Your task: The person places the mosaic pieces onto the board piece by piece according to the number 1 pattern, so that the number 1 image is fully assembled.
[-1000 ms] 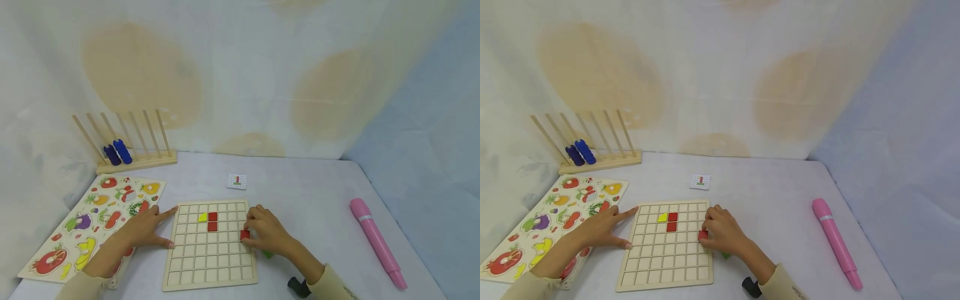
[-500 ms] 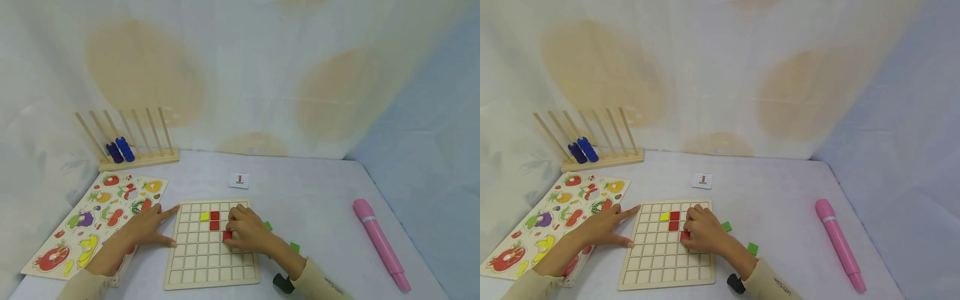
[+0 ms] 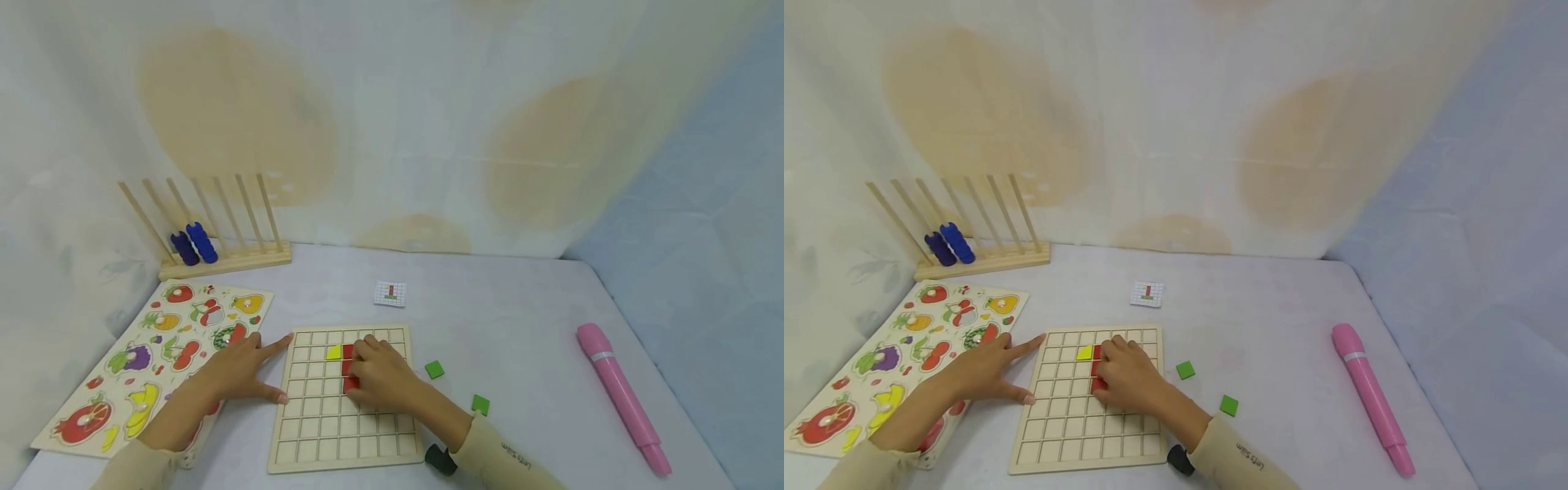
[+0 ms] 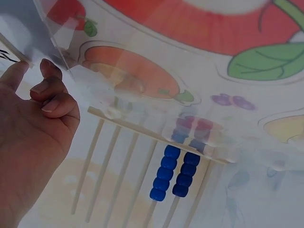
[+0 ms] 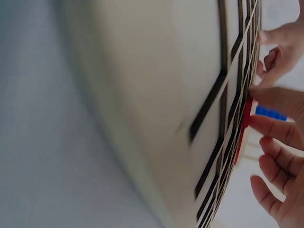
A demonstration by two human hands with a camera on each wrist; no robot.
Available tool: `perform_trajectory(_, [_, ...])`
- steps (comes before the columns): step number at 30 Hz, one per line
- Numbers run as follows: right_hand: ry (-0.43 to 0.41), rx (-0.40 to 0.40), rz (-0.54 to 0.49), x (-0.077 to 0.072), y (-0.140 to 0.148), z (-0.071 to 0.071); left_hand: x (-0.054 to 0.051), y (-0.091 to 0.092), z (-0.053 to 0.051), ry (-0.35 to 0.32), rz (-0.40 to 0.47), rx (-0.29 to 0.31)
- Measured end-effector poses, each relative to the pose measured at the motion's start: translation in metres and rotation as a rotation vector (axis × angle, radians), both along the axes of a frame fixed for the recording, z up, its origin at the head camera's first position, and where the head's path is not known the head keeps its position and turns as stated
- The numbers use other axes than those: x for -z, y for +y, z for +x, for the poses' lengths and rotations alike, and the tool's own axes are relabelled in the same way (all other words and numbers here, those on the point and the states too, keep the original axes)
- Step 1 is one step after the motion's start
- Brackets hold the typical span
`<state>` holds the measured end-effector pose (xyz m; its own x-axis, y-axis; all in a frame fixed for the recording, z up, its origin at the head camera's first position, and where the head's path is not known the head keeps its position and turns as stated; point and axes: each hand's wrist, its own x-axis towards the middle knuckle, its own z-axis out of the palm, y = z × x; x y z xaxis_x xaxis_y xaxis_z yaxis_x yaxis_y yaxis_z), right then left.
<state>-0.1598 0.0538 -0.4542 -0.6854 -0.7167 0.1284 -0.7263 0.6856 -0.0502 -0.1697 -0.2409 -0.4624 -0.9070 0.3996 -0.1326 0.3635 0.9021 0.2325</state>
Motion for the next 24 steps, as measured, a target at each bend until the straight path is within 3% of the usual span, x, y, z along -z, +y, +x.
perform_trajectory(5, [0.05,0.016,-0.016,-0.001,-0.002,0.004,-0.003,0.001,0.0,-0.003,-0.001,0.001])
perform_trajectory(11, [0.017,0.057,-0.092,0.002,0.0,0.007,-0.005,0.002,0.0,0.004,0.002,0.011])
perform_trajectory(17, [-0.008,0.07,-0.087,0.002,0.001,0.009,-0.002,0.002,0.0,-0.025,0.011,-0.001])
perform_trajectory(24, [-0.031,0.102,-0.174,-0.005,0.022,0.01,-0.003,-0.001,0.001,-0.032,0.01,-0.004])
